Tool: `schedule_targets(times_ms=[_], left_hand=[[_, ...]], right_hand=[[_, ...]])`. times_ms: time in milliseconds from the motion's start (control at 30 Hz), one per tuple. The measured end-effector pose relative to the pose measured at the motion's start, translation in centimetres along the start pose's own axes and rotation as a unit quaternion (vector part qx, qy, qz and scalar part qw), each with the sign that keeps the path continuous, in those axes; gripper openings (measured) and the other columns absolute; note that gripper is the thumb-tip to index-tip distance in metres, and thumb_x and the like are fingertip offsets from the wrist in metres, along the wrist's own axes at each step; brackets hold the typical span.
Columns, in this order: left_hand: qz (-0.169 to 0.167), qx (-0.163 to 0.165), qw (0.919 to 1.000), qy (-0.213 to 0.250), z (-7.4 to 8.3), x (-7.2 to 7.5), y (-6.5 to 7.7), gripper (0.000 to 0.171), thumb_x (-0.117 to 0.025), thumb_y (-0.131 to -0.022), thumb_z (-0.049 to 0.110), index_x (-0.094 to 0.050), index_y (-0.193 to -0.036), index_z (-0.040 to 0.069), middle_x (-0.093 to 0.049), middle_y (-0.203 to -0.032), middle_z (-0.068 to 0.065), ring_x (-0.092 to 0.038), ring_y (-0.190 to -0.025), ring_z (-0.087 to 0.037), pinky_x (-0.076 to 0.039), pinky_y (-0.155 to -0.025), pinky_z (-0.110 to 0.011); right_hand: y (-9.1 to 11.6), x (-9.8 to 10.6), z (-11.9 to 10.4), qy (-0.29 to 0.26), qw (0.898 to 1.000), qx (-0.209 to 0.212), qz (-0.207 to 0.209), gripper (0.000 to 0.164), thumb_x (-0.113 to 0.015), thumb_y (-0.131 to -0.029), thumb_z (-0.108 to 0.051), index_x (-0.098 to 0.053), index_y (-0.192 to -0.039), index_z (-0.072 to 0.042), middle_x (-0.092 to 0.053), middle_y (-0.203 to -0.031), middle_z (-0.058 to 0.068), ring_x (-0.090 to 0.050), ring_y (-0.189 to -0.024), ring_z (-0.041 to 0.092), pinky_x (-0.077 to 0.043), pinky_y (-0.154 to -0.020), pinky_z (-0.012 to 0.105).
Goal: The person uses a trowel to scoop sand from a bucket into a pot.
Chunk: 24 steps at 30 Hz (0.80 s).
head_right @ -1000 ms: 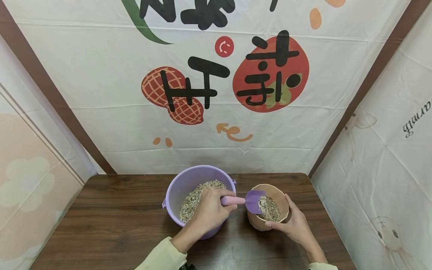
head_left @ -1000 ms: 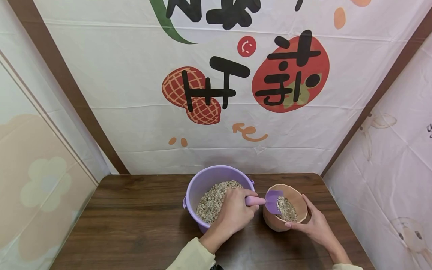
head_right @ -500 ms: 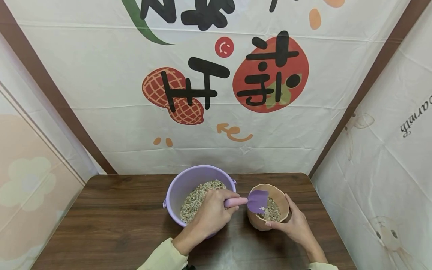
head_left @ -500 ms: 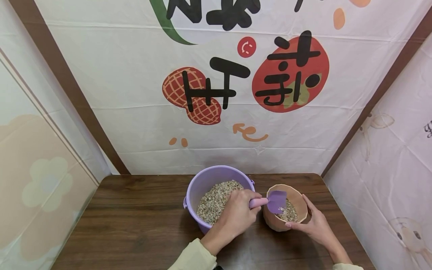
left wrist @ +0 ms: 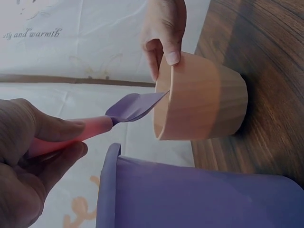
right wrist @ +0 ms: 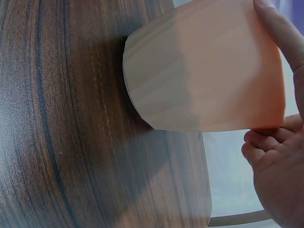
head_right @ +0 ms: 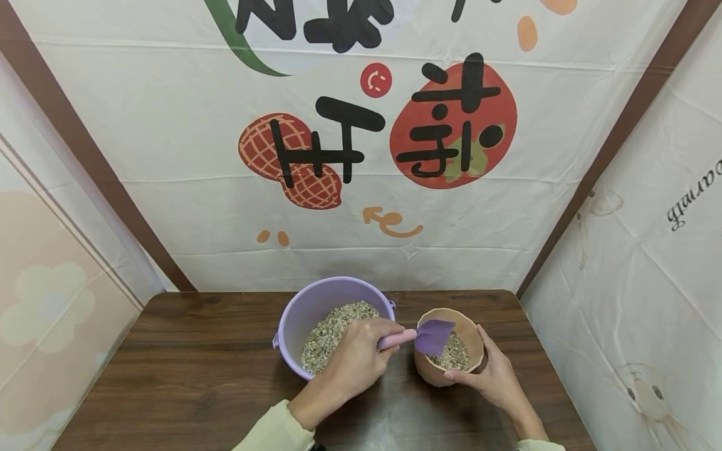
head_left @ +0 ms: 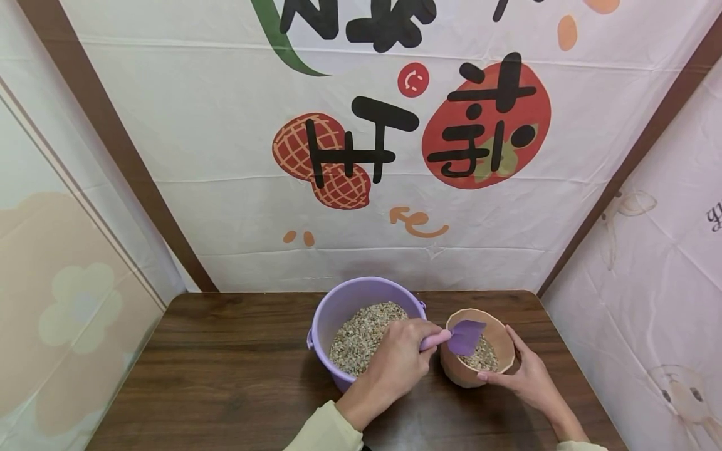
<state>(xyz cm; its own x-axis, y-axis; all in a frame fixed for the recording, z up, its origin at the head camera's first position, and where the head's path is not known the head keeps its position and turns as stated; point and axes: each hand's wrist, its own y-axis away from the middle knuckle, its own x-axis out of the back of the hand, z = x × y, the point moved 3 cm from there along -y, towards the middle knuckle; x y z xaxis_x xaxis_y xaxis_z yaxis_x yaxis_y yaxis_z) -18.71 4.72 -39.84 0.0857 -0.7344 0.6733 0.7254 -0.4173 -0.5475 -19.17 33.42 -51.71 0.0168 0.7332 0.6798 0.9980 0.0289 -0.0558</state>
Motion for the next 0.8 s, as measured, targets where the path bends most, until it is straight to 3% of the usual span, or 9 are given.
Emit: schedule_targets(times_ms=[233, 400, 533, 667, 800], left_hand=[[0.007, 0.011, 0.9997, 0.019, -0.1, 0.0, 0.1, 0.021, -0.082, -0.081, -0.001, -0.08, -0.098, 0.011, -0.076, -0.095, 0.003, -0.071, -0.088, -0.012, -0.054, -0.083, -0.023], [0.018, 0.05, 0.9966, 0.062, -0.6, 0.3, 0.3, 0.025, -0.084, -0.078, -0.002, -0.08, -0.101, 0.007, -0.077, -0.097, -0.001, -0.071, -0.09, -0.012, -0.055, -0.083, -0.023], [0.026, 0.103, 0.9871, 0.119, -1.3, 0.8, 0.7, 0.026, -0.086, -0.077, 0.0, -0.08, -0.102, 0.005, -0.077, -0.097, -0.003, -0.07, -0.091, -0.011, -0.055, -0.081, -0.026], [0.028, 0.159, 0.9707, 0.178, -2.2, 1.7, 1.2, 0.026, -0.086, -0.077, 0.004, -0.08, -0.102, 0.005, -0.077, -0.097, -0.003, -0.069, -0.09, -0.013, -0.054, -0.079, -0.028], [0.035, 0.181, 0.9627, 0.198, -3.1, 2.8, 1.6, 0.026, -0.089, -0.077, 0.009, -0.081, -0.101, 0.01, -0.077, -0.097, 0.001, -0.07, -0.089, -0.013, -0.054, -0.08, -0.029]], right_hand=[[0.0, 0.0, 0.1, -0.004, 1.0, 0.001, -0.005, 0.123, -0.093, -0.072, -0.036, -0.016, -0.159, 0.006, -0.026, -0.156, 0.038, -0.03, -0.14, 0.056, -0.034, -0.106, 0.063], [0.0, -0.1, 0.1, -0.007, 1.0, -0.001, -0.005, 0.123, -0.093, -0.072, -0.037, -0.017, -0.159, 0.006, -0.026, -0.156, 0.038, -0.03, -0.14, 0.055, -0.034, -0.106, 0.062], [0.0, -0.1, 0.2, -0.008, 1.0, -0.003, -0.004, 0.123, -0.093, -0.072, -0.037, -0.017, -0.158, 0.006, -0.027, -0.156, 0.037, -0.031, -0.14, 0.054, -0.034, -0.106, 0.061], [0.0, -0.1, 0.2, -0.006, 1.0, -0.006, -0.004, 0.122, -0.093, -0.073, -0.037, -0.017, -0.159, 0.006, -0.028, -0.156, 0.036, -0.032, -0.14, 0.053, -0.035, -0.106, 0.06], [0.0, 0.0, 0.1, -0.003, 1.0, -0.007, -0.004, 0.122, -0.093, -0.073, -0.038, -0.017, -0.159, 0.005, -0.027, -0.156, 0.036, -0.032, -0.14, 0.053, -0.035, -0.106, 0.059]])
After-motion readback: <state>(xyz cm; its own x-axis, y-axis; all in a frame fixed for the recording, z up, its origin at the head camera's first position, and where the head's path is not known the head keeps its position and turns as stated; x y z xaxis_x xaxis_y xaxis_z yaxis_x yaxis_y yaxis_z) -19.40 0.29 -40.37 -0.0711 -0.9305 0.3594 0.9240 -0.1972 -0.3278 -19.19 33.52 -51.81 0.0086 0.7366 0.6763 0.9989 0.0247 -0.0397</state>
